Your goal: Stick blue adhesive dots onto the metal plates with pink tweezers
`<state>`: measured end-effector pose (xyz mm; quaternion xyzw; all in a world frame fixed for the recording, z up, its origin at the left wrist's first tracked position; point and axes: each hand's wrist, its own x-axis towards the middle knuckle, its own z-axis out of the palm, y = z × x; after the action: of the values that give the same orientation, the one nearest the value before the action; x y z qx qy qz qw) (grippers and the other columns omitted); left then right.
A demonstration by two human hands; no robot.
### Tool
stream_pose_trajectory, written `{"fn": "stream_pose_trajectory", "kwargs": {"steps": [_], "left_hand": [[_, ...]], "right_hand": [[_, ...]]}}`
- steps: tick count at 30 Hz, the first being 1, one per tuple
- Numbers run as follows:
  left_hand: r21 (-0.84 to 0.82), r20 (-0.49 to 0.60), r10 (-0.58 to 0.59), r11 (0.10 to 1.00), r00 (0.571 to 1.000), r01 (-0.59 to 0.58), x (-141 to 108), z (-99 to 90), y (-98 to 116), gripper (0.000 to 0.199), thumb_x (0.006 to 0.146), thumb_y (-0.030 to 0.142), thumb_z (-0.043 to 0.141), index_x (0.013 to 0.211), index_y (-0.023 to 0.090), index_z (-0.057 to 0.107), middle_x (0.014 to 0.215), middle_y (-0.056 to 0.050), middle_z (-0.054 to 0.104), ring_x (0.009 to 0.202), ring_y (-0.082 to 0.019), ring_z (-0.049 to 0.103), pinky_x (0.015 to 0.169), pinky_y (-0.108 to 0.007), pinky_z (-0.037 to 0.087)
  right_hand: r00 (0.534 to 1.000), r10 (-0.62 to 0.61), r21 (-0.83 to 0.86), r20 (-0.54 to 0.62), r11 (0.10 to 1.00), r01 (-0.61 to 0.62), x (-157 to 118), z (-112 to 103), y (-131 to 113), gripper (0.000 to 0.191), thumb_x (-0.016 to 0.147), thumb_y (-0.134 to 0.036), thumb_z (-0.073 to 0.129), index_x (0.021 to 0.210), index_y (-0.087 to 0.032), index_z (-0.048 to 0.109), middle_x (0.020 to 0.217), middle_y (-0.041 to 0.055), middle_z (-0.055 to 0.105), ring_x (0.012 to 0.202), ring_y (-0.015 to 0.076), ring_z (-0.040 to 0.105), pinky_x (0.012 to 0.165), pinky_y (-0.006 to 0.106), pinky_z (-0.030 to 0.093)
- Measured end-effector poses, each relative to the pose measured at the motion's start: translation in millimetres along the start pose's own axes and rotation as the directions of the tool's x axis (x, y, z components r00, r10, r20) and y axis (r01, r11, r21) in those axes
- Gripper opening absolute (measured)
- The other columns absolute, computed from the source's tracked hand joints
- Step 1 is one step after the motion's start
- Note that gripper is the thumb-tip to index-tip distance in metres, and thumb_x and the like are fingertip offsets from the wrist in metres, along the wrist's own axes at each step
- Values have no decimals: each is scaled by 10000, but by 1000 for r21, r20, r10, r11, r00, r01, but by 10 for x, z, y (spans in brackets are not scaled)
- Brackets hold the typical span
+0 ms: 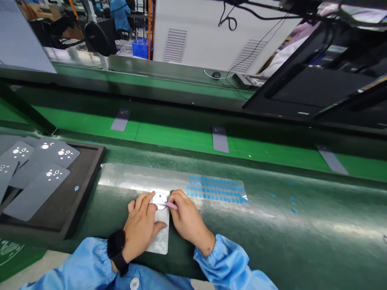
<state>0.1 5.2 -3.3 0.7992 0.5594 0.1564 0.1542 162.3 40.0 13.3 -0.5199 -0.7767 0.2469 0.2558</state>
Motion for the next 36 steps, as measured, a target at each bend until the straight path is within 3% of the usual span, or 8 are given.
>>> {"fn": "stream_pose_trajectory", "kwargs": {"steps": [8,15,18,21,25,28,32,36], "left_hand": [[-26,-14,-26,999,1000,26,-4,-22,4,310,722,311,760,913,171,560,1289,-149,532,1213,-336,435,873,-540,414],[-80,-222,-91,994,971,75,-72,129,-128,256,696,304,699,919,260,581,1285,-96,541,1178,-328,479,892,-496,464],[-34,-369,-97,995,924,91,-116,-63,-338,249,682,266,650,920,284,581,1254,-85,553,1172,-332,492,874,-473,487],[-32,-473,-105,994,875,102,-43,-567,-580,186,756,242,558,938,276,555,1130,-74,599,1108,-283,542,872,-433,492],[48,-380,-364,910,850,411,508,-1365,-955,115,824,250,514,935,225,532,997,-60,616,996,-232,577,873,-380,463],[141,-315,-507,811,802,568,1144,-1727,-1326,228,824,298,558,1027,198,531,1052,-86,626,1043,-241,571,888,-356,437],[194,-237,-587,752,774,630,1846,-1776,-1711,335,788,320,609,1065,146,539,1084,-170,635,1052,-305,593,838,-379,450],[248,-170,-640,708,749,661,2252,-1632,-1945,441,773,381,603,1110,106,532,1146,-245,607,1081,-371,582,822,-434,454]], "right_hand": [[960,279,234,-25,935,-265,181,-355,-27,186,833,-346,465,717,-218,534,587,-18,547,536,150,516,502,257,431],[860,383,370,-336,894,-253,1632,-1035,168,91,669,-284,540,659,-194,543,458,-49,433,417,111,394,422,238,295],[793,408,223,-453,913,-342,2183,-1237,171,60,565,-197,594,615,-186,561,545,7,557,523,150,515,515,266,375],[854,327,94,-406,944,-316,2339,-1243,168,85,599,-275,609,573,-211,560,509,6,561,513,178,538,514,284,386],[894,258,31,-367,964,-265,2225,-1128,287,26,606,-246,568,592,-239,588,550,28,625,497,204,554,498,308,397],[892,275,70,-360,961,-268,2124,-1113,429,181,557,-208,580,711,-249,667,708,49,706,518,212,584,499,318,419],[875,334,115,-350,942,-314,2031,-1225,509,142,636,-359,596,650,-239,669,611,39,688,515,217,595,502,316,431],[817,427,201,-387,904,-378,2085,-1404,586,132,674,-259,554,622,-206,663,671,49,719,671,215,659,616,288,460]]}}
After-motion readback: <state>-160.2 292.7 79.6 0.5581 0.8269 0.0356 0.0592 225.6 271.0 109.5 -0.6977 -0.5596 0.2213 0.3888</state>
